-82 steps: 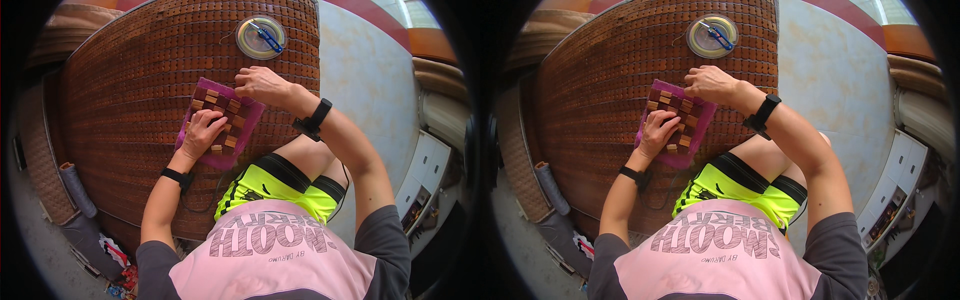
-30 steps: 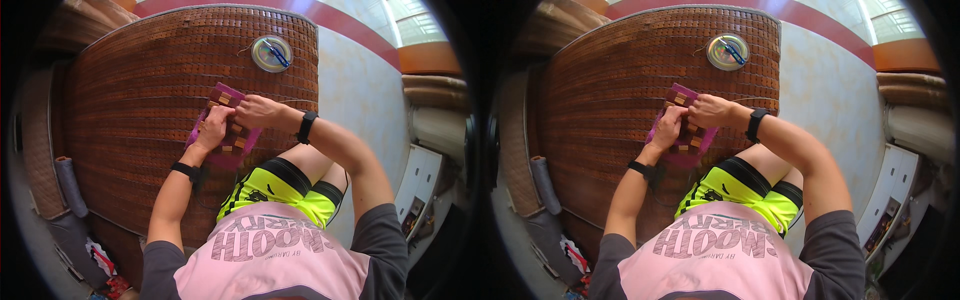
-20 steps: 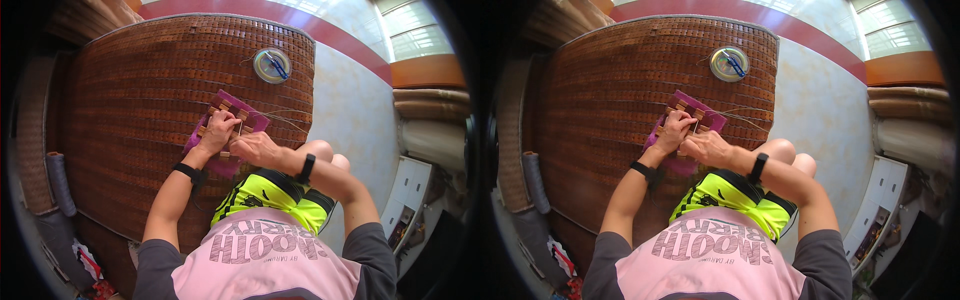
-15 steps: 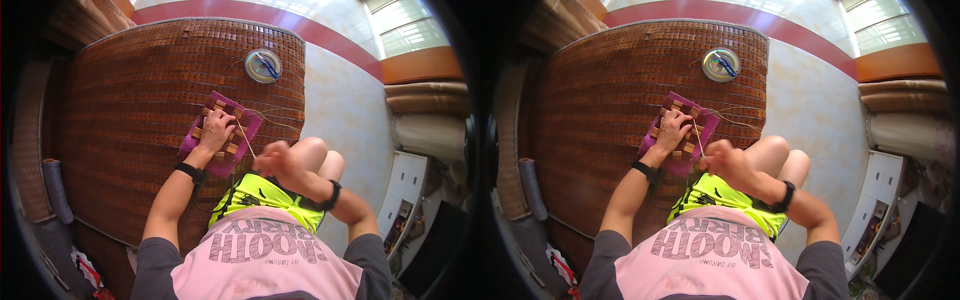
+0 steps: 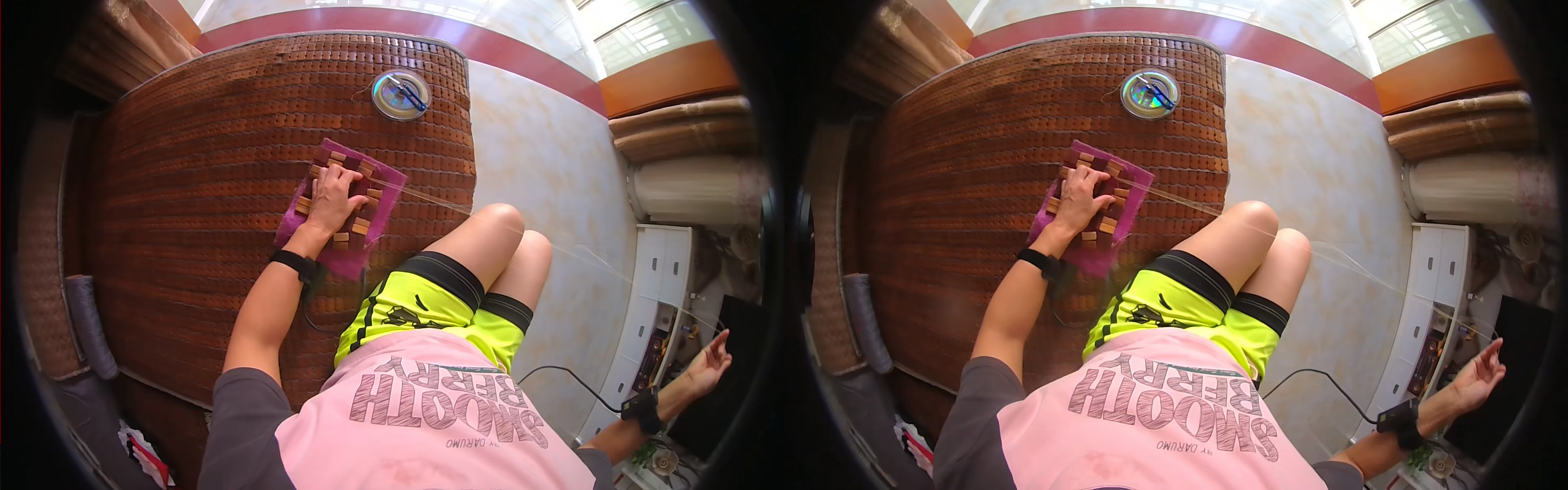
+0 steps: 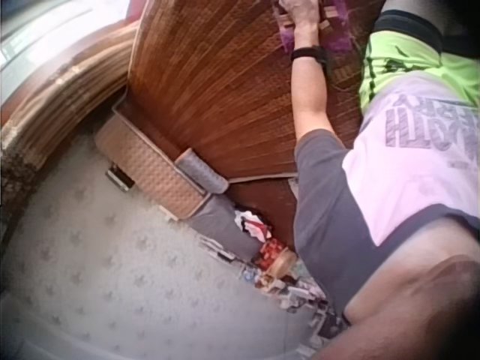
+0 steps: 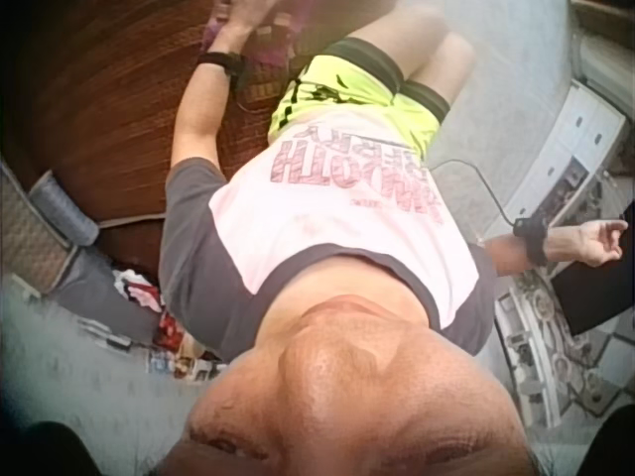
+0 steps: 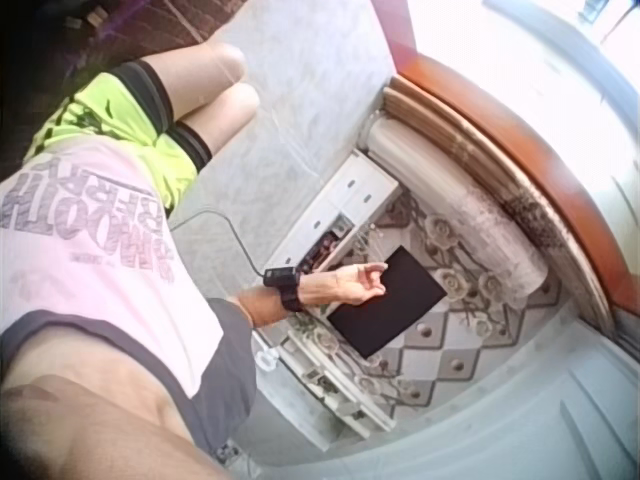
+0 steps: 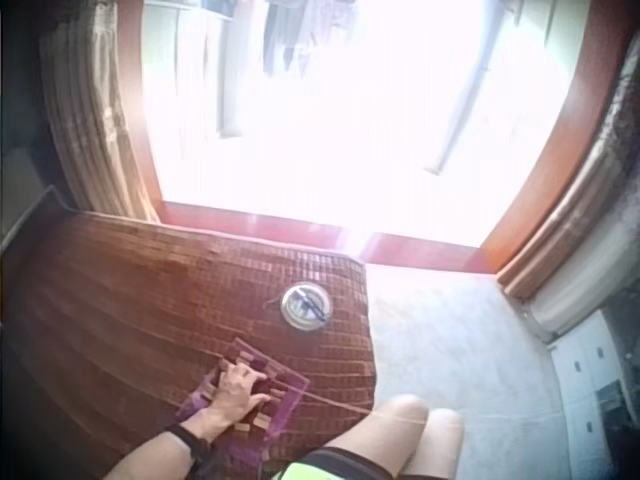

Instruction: The person threads a string through a grid of wooden tiles placed on a purple cloth. They pull the string through the holes in the tiles by hand, moving sequentially from one tile to the next.

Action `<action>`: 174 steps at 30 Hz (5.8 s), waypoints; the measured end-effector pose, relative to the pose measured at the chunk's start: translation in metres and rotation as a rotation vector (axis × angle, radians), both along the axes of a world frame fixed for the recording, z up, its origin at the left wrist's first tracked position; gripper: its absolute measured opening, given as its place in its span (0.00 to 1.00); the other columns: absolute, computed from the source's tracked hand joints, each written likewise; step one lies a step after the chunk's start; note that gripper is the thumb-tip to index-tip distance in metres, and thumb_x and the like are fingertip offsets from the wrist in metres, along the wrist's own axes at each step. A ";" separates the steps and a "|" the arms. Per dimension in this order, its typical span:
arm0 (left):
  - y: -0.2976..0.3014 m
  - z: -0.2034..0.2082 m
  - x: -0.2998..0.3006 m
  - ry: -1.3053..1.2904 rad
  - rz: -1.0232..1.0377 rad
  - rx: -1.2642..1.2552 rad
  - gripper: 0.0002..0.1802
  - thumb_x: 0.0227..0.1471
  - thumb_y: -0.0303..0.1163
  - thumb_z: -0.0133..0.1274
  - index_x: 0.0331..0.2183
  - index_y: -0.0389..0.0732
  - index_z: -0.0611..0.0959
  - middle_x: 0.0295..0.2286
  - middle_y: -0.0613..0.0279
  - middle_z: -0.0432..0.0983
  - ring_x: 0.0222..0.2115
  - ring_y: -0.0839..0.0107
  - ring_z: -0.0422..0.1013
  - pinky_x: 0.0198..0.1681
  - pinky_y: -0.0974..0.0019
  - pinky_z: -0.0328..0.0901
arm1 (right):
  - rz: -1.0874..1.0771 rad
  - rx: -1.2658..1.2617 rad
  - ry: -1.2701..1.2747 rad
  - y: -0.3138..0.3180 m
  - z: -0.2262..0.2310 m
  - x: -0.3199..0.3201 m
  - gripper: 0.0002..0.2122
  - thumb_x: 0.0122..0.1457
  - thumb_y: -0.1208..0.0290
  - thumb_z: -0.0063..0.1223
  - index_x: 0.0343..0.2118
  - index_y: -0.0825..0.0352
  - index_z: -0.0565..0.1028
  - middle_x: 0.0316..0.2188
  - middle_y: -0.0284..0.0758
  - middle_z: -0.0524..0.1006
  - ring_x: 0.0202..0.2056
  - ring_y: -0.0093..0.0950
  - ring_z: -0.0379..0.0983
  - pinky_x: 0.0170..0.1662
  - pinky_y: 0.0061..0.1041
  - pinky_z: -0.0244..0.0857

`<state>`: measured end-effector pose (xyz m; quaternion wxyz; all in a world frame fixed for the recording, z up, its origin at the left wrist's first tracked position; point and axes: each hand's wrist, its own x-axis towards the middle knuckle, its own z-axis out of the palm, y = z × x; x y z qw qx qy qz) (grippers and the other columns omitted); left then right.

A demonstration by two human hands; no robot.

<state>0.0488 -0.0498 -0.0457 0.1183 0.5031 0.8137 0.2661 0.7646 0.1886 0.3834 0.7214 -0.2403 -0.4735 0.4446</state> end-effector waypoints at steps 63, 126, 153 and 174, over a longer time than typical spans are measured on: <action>-0.016 0.060 0.012 -0.082 0.076 0.268 0.11 0.49 0.22 0.62 0.38 0.42 0.85 0.39 0.63 0.79 0.43 0.59 0.71 0.47 0.59 0.66 | 0.811 0.163 -1.147 0.011 -0.331 -0.568 0.03 0.63 0.77 0.54 0.38 0.67 0.74 0.26 0.35 0.80 0.27 0.31 0.80 0.32 0.26 0.74; 0.032 0.055 -0.122 -0.914 0.022 -0.376 0.16 0.65 0.35 0.51 0.48 0.35 0.80 0.40 0.64 0.81 0.40 0.76 0.74 0.42 0.70 0.70 | 0.761 0.229 -1.353 -0.045 -0.328 -0.495 0.03 0.60 0.79 0.57 0.35 0.66 0.74 0.32 0.38 0.76 0.34 0.38 0.76 0.37 0.32 0.72; 0.036 0.064 -0.127 -0.695 -0.063 -0.508 0.13 0.53 0.33 0.67 0.36 0.35 0.83 0.32 0.62 0.82 0.33 0.74 0.77 0.39 0.66 0.72 | 1.019 0.301 -1.279 -0.078 -0.406 -0.568 0.05 0.63 0.72 0.55 0.38 0.66 0.72 0.35 0.42 0.77 0.41 0.43 0.75 0.44 0.37 0.71; -0.033 0.054 -0.043 0.232 -0.199 0.258 0.12 0.50 0.24 0.63 0.39 0.42 0.84 0.44 0.63 0.78 0.50 0.59 0.71 0.54 0.57 0.65 | 0.663 0.135 -1.355 -0.081 -0.387 -0.523 0.06 0.67 0.69 0.50 0.38 0.65 0.67 0.25 0.41 0.79 0.28 0.45 0.79 0.30 0.42 0.72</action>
